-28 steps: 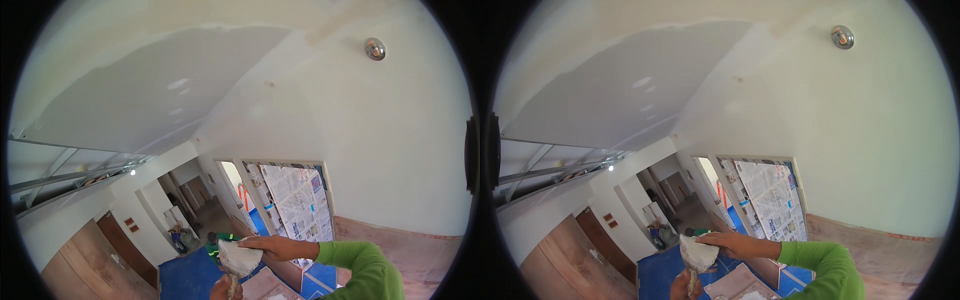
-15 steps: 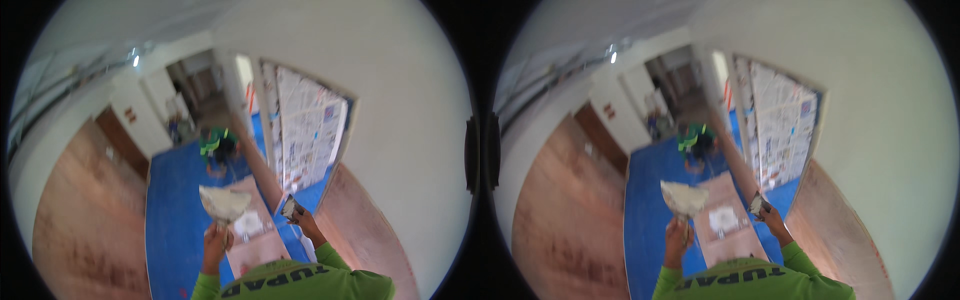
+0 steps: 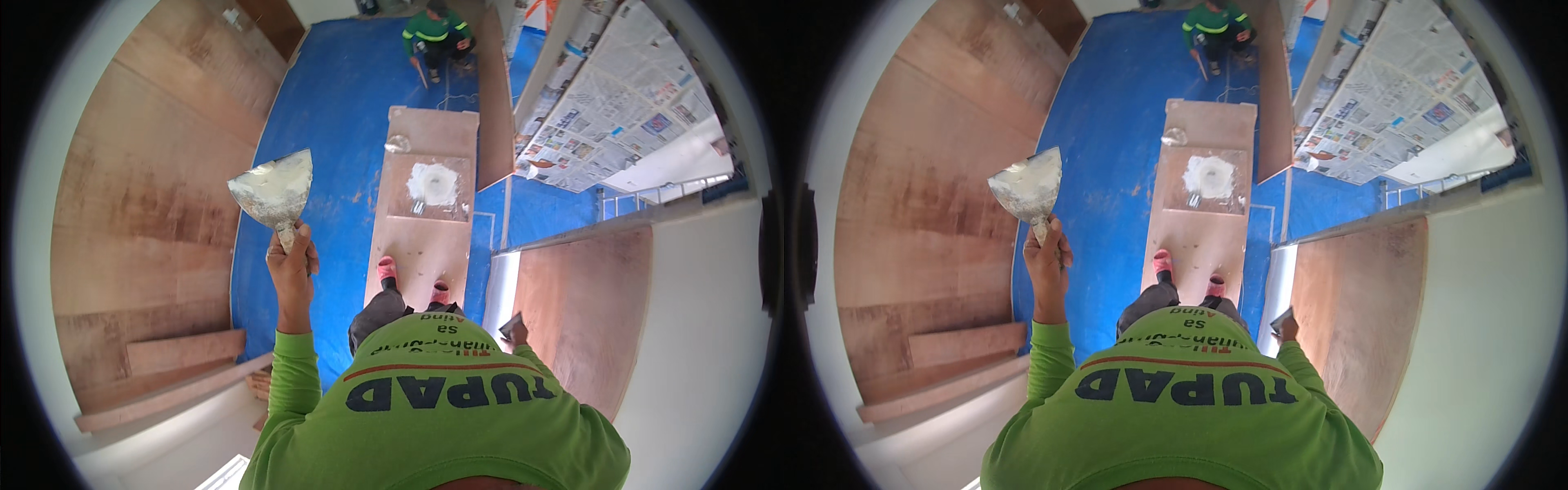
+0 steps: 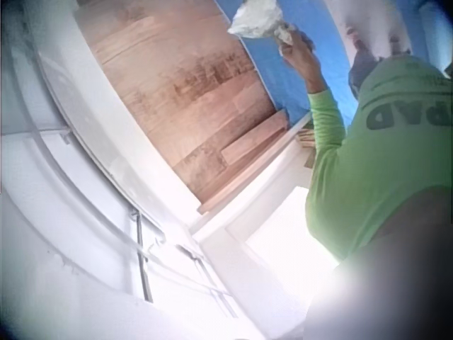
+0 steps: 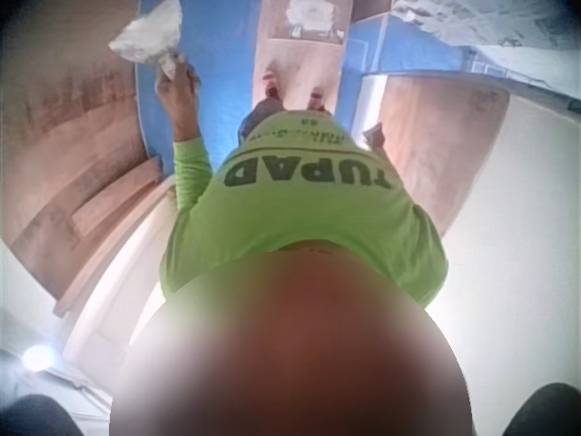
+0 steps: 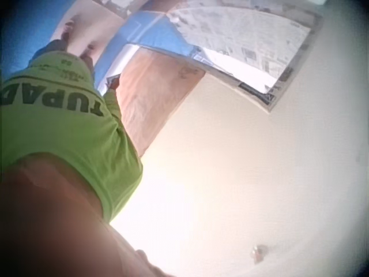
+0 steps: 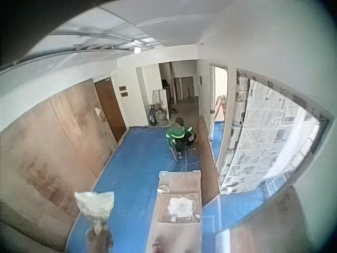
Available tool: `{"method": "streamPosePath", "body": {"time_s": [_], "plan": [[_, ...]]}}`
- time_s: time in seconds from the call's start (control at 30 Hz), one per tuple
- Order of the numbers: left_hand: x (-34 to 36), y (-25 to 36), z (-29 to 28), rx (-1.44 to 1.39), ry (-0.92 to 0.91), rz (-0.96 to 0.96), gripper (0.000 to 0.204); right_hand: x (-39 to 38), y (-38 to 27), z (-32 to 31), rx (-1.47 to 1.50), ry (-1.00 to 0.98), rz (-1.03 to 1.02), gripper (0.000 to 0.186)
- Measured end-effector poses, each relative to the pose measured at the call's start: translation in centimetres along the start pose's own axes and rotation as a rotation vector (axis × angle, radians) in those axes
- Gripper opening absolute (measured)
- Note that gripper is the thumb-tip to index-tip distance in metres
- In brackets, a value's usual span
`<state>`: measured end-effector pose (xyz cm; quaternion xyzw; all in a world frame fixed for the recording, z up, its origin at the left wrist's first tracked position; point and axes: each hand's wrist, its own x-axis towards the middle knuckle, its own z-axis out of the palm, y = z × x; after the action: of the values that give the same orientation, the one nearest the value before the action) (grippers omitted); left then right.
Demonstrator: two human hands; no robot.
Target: The person applies white plaster to a ceiling using a trowel and a smaller scraper. They repeatedly scoop plaster from a board on the floor and spread it on the ceiling surface, smoothing it with the tools.
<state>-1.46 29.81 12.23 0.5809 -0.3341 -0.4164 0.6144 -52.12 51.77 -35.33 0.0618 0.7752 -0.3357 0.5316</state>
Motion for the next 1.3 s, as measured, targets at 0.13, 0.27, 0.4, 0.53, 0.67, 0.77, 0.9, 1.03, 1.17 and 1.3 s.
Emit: {"method": "streamPosePath", "body": {"time_s": [0.13,0.27,0.4,0.53,0.67,0.77,0.9,1.03,1.17,1.3], "plan": [[-0.7,-2.2,-1.1,0.050,0.083,-0.074,0.014,3.5,-2.5,-3.2,-0.111,0.013,-0.027,0.048],[-0.5,-4.7,-1.0,0.034,0.148,-0.117,0.016,5.4,-8.2,0.0,-0.236,-0.094,-0.206,0.053],[0.7,-7.0,-1.1,-0.011,0.136,-0.132,0.016,2.5,-12.3,3.4,-0.175,-0.073,-0.254,0.053],[2.0,-8.8,-2.6,-0.059,0.125,-0.197,0.017,-2.8,-13.9,8.5,-0.376,-0.169,-0.321,0.048],[3.4,-10.2,-4.2,-0.047,0.133,-0.255,0.017,-6.4,-11.9,11.4,-0.593,-0.246,-0.335,0.048],[4.0,-10.8,-5.2,-0.024,0.107,-0.282,0.017,-7.7,-8.9,11.6,-0.592,-0.239,-0.237,0.050],[4.4,-11.3,-6.2,0.043,0.101,-0.313,0.017,-8.3,-6.2,11.0,-0.611,-0.209,-0.105,0.051],[4.4,-11.5,-7.1,0.067,0.066,-0.302,0.019,-8.3,-5.6,11.4,-0.610,-0.173,-0.030,0.051],[4.9,-11.5,-7.8,0.051,0.038,-0.307,0.020,-6.9,-5.7,12.3,-0.533,-0.178,-0.102,0.050],[5.4,-11.2,-8.2,0.057,0.105,-0.317,0.020,-5.9,-9.1,9.9,-0.932,0.122,-0.659,0.048]]}}
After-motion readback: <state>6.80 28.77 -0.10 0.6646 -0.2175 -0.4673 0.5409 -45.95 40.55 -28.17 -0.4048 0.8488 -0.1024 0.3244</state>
